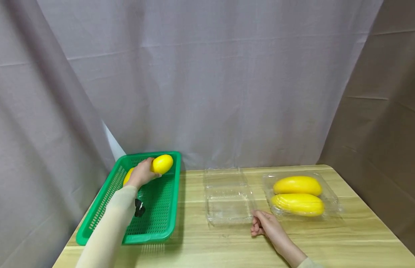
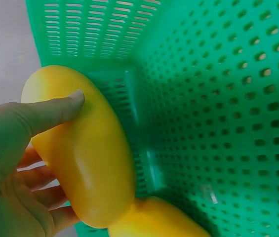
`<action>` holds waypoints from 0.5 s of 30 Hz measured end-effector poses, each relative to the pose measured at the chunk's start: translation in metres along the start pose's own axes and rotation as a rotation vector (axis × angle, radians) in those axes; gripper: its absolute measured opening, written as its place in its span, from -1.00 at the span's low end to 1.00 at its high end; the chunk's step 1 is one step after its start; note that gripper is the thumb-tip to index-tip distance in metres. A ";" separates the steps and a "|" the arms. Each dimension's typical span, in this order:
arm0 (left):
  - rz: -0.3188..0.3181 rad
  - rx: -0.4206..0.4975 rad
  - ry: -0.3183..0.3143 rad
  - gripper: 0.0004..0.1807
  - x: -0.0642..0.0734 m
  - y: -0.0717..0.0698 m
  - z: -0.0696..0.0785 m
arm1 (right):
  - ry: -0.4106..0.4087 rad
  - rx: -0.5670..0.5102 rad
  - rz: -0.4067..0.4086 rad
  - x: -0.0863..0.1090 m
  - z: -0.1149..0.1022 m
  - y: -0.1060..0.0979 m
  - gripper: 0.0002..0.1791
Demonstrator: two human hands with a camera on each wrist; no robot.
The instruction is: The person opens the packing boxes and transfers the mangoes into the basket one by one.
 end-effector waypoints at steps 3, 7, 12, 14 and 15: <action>-0.009 0.013 -0.008 -0.22 0.003 0.002 -0.003 | -0.001 -0.002 0.000 0.001 0.000 0.001 -0.66; -0.010 0.022 -0.003 -0.22 0.004 0.004 -0.003 | -0.007 -0.007 0.010 0.002 0.000 0.000 -0.66; -0.019 0.018 0.001 -0.25 0.004 0.006 -0.005 | -0.007 -0.008 0.012 0.004 -0.001 0.001 -0.66; -0.025 0.011 0.005 -0.25 0.005 0.007 -0.007 | -0.005 -0.008 0.008 0.004 -0.002 0.002 -0.66; -0.028 0.007 0.007 -0.25 0.005 0.007 -0.008 | -0.003 -0.007 0.005 0.004 -0.002 0.003 -0.66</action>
Point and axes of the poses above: each hand's wrist, its own x-axis away from the middle knuckle, its own y-axis out of the palm, z = x × y, the point moved 3 cm from there along -x, towards the middle knuckle, and after that the axes turned 13 degrees about z, right-handed, at the moved point
